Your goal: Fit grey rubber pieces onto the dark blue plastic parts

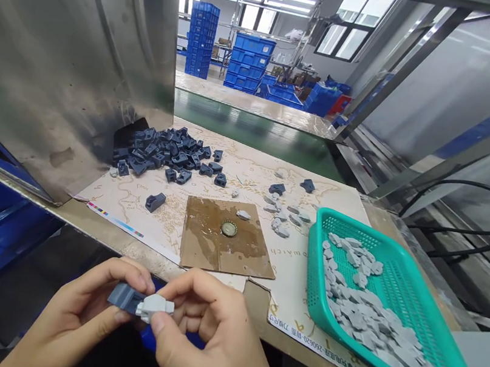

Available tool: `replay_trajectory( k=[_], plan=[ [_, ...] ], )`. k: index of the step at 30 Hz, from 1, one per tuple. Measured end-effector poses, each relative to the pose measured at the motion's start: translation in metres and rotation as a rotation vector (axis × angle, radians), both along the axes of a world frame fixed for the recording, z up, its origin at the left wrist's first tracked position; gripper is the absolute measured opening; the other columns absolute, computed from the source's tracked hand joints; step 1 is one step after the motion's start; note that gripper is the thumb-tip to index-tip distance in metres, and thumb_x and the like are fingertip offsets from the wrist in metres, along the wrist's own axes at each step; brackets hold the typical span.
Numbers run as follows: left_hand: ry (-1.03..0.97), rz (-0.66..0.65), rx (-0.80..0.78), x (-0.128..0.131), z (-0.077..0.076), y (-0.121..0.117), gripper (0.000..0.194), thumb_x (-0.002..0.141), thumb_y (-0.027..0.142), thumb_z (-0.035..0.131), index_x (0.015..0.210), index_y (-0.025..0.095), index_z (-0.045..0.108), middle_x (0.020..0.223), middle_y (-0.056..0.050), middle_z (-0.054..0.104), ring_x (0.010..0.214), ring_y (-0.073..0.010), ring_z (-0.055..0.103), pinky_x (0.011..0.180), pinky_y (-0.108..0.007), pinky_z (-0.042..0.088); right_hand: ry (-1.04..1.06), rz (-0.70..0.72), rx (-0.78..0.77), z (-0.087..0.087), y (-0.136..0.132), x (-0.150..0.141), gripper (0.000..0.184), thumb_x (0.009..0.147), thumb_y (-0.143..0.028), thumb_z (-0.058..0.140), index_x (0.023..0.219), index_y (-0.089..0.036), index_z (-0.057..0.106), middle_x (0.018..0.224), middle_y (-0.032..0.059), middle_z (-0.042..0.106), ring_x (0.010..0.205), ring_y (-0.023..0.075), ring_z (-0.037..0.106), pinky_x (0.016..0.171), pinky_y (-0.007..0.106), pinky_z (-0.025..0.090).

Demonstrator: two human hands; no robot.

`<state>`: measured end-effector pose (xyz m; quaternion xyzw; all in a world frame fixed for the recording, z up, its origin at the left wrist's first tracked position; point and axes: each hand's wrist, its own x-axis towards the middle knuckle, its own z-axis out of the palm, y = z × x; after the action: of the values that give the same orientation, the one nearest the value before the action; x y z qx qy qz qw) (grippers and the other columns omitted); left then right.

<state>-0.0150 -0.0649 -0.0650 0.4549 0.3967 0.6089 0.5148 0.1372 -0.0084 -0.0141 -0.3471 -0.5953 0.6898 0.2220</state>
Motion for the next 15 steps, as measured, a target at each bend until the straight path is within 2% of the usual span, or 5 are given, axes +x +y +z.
replay_trajectory(
  k=[4, 9, 13, 15],
  plan=[
    [0.158, 0.064, 0.151, -0.001, -0.005, 0.001, 0.027, 0.077, 0.005, 0.054, 0.093, 0.026, 0.058, 0.092, -0.001, 0.057, 0.086, -0.0126, 0.06, 0.072, -0.019, 0.051, -0.06, -0.041, 0.047, -0.003, -0.005, -0.002, 0.014, 0.077, -0.028, 0.06, 0.076, -0.016, 0.054, 0.059, -0.0017, 0.05, 0.05, 0.0079, 0.045, 0.047, 0.018, 0.035],
    [0.297, 0.15, 0.298, -0.003, -0.015, 0.0, 0.042, 0.07, -0.008, 0.051, 0.095, 0.024, 0.056, 0.096, -0.002, 0.056, 0.088, -0.0176, 0.062, 0.075, -0.028, 0.054, -0.149, -0.023, 0.182, -0.009, -0.007, -0.001, 0.009, 0.075, -0.025, 0.055, 0.075, -0.016, 0.053, 0.06, -0.0009, 0.05, 0.051, 0.0095, 0.044, 0.047, 0.02, 0.035],
    [0.437, 0.206, 0.414, -0.007, -0.017, 0.002, 0.044, 0.067, -0.009, 0.053, 0.097, 0.022, 0.057, 0.097, -0.005, 0.059, 0.089, -0.0195, 0.062, 0.075, -0.031, 0.055, -0.183, 0.003, 0.252, -0.01, -0.005, -0.002, 0.005, 0.075, -0.022, 0.056, 0.074, -0.016, 0.055, 0.058, -0.0019, 0.051, 0.049, 0.0082, 0.045, 0.044, 0.017, 0.034],
    [0.501, 0.233, 0.463, -0.008, -0.017, 0.004, 0.041, 0.068, -0.008, 0.055, 0.097, 0.02, 0.057, 0.097, -0.006, 0.06, 0.089, -0.0196, 0.062, 0.074, -0.031, 0.055, -0.17, -0.011, 0.217, -0.01, -0.005, -0.003, 0.006, 0.077, -0.022, 0.055, 0.079, -0.017, 0.057, 0.054, -0.0029, 0.051, 0.046, 0.008, 0.048, 0.044, 0.016, 0.037]
  ],
)
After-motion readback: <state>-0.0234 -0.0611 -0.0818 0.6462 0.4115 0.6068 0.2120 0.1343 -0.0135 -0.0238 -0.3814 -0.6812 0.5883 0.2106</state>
